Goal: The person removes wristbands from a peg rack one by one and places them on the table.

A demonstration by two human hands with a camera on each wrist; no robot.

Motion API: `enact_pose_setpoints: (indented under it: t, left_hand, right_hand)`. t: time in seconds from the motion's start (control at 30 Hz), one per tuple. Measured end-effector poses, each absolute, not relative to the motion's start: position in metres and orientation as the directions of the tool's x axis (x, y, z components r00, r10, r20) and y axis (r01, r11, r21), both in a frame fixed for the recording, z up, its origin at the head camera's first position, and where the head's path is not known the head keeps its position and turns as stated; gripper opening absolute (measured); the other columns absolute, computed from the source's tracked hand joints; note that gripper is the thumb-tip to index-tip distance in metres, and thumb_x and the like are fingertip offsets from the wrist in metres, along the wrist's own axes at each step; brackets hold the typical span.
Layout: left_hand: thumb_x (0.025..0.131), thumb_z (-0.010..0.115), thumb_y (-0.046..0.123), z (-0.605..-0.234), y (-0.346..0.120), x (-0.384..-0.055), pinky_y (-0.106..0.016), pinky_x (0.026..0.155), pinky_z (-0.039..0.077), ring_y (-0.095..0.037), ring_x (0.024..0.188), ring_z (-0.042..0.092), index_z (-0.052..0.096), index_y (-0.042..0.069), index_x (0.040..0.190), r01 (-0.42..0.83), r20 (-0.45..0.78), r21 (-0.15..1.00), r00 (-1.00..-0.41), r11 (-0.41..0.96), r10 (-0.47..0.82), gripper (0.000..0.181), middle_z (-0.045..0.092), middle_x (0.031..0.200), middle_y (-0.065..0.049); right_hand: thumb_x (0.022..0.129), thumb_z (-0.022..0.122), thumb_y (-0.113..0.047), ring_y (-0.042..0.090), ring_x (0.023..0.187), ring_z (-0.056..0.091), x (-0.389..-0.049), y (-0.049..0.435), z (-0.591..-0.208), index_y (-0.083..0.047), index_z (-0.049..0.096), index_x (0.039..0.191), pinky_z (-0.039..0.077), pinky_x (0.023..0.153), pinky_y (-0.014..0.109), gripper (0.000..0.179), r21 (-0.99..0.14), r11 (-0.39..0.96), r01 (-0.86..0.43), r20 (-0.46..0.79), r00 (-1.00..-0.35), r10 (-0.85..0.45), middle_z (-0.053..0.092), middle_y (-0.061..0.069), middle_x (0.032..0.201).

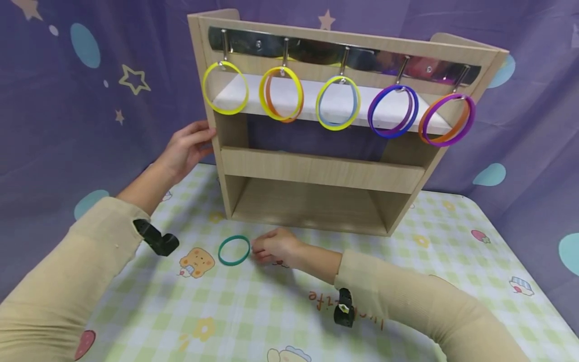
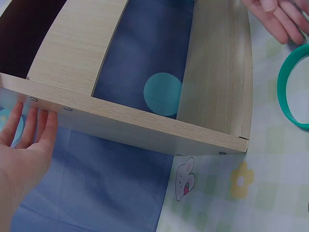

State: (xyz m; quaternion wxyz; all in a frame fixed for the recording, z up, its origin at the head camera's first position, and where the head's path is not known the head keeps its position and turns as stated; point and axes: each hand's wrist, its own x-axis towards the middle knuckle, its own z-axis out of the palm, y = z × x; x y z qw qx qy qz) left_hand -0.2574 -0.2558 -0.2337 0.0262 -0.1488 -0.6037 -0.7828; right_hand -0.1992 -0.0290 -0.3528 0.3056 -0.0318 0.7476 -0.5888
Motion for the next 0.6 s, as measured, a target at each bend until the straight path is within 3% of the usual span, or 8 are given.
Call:
enact_pose_setpoints:
  t: [0.17,0.4,0.6]
  left_hand:
    - [0.095,0.056,0.010,-0.235,-0.256,-0.258,-0.021,0.084,0.049,-0.010,0.095,0.059,0.060,0.012,0.107,0.224,0.270,0.935,-0.952,-0.274,0.142,0.013,0.065,0.101,0.004]
    - [0.095,0.056,0.011,-0.235,-0.256,-0.256,-0.021,0.084,0.048,-0.010,0.096,0.059,0.060,0.012,0.108,0.219,0.263,0.939,-0.954,-0.264,0.144,0.013,0.065,0.102,0.005]
    - [0.095,0.056,0.010,-0.235,-0.256,-0.257,-0.021,0.084,0.049,-0.010,0.095,0.059,0.060,0.012,0.108,0.223,0.267,0.937,-0.953,-0.268,0.141,0.014,0.065,0.101,0.004]
  right_hand:
    - [0.093,0.063,-0.012,0.008,0.069,0.064,-0.200,-0.024,-0.347,0.006,0.063,0.115,0.059,0.079,0.029,0.029,-0.901,0.339,0.270,-0.412,-0.774,-0.480,0.071,0.023,0.107]
    - [0.093,0.064,-0.015,0.031,0.101,0.069,-0.204,-0.018,-0.336,0.006,0.062,0.118,0.057,0.089,0.035,0.033,-0.922,0.341,0.185,-0.355,-0.755,-0.551,0.068,0.024,0.112]
    - [0.095,0.061,-0.019,0.032,0.110,0.066,-0.208,-0.011,-0.313,0.000,0.060,0.124,0.053,0.096,0.038,0.035,-0.938,0.327,0.110,-0.287,-0.775,-0.563,0.065,0.020,0.122]
